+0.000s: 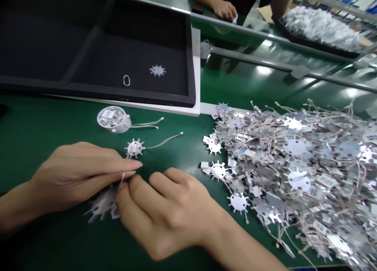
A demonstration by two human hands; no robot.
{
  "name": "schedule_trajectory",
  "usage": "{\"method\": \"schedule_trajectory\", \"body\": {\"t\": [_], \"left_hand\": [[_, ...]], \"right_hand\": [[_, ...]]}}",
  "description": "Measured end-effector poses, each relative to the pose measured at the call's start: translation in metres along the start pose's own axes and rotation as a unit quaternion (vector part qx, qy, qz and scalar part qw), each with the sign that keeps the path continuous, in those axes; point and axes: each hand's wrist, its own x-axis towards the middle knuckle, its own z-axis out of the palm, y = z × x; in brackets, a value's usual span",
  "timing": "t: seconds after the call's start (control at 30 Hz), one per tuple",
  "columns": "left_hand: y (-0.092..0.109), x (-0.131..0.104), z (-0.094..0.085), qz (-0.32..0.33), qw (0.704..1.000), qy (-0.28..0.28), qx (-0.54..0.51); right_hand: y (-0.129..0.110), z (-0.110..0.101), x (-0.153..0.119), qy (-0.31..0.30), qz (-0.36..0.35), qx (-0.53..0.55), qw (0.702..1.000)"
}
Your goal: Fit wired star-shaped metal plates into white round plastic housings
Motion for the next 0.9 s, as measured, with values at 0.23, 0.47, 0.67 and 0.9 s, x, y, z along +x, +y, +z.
{"method": "schedule_trajectory", "body": {"t": [0.23, 0.47, 0.67, 0.9], "left_hand": [[0.0, -0.003, -0.002, -0.009, 0.999, 0.034, 0.001], [-0.003, -0.002, -0.005, -0.014, 0.999, 0.038, 0.024], [-0.009, -0.003, -0.005, -0.011, 0.998, -0.003, 0.056], [-0.004, -0.008, -0.003, -0.139, 0.99, 0.014, -0.028]], "right_hand": [[0.002, -0.006, -0.005, 0.011, -0.021, 0.014, 1.0], [0.008, 0.002, -0.004, 0.002, -0.003, 0.064, 0.998], [0.008, 0.01, -0.002, 0.052, 0.071, 0.274, 0.958], [0.007, 0.0, 0.007, 0.117, 0.226, 0.33, 0.909]]}}
